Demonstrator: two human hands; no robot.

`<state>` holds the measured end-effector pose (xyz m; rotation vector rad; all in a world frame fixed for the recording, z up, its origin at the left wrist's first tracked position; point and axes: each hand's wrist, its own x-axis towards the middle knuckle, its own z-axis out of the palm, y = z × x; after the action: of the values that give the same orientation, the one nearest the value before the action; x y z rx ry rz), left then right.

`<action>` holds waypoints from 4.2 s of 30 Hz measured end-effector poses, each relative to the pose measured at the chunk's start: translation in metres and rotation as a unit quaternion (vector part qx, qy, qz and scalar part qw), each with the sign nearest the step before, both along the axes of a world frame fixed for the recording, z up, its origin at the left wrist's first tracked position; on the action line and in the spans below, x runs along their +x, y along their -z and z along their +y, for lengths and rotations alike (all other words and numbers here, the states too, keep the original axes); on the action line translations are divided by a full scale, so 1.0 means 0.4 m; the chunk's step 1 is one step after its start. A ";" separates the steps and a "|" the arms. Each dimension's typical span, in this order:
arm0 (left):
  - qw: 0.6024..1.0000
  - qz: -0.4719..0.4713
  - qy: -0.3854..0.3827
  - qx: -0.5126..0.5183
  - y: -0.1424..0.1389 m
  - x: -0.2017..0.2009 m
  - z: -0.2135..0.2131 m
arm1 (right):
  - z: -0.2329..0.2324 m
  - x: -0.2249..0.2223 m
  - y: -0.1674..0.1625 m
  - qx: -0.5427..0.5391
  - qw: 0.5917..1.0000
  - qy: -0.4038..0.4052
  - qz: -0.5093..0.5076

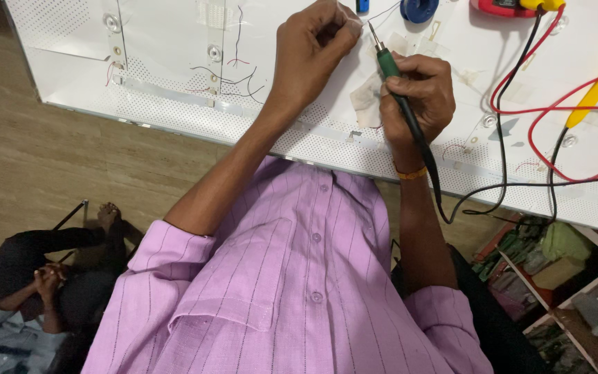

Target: The person sits at a workbench and uses pliers to strip insulation from wire ends, then uses a soldering iron to solder the wires onto connection points on the back of a white LED light panel. A multimeter with probes rests on the panel nearby.

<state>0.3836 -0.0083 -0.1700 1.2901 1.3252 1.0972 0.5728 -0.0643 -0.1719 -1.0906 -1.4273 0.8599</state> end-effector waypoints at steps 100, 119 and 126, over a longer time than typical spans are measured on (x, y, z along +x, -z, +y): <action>0.987 0.117 -0.053 0.095 -0.050 0.017 -0.015 | -0.012 0.003 -0.019 -0.026 0.999 -0.002 0.025; 0.987 0.121 -0.048 0.093 -0.037 0.019 -0.011 | -0.009 0.006 -0.027 -0.028 0.999 -0.021 -0.001; 0.988 0.119 -0.054 0.087 -0.039 0.023 -0.011 | -0.006 0.007 -0.027 -0.035 0.999 -0.019 -0.006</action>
<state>0.3927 -0.0127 -0.1545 1.5304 1.5163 1.1836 0.5757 -0.0666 -0.1610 -1.1259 -1.4419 0.9385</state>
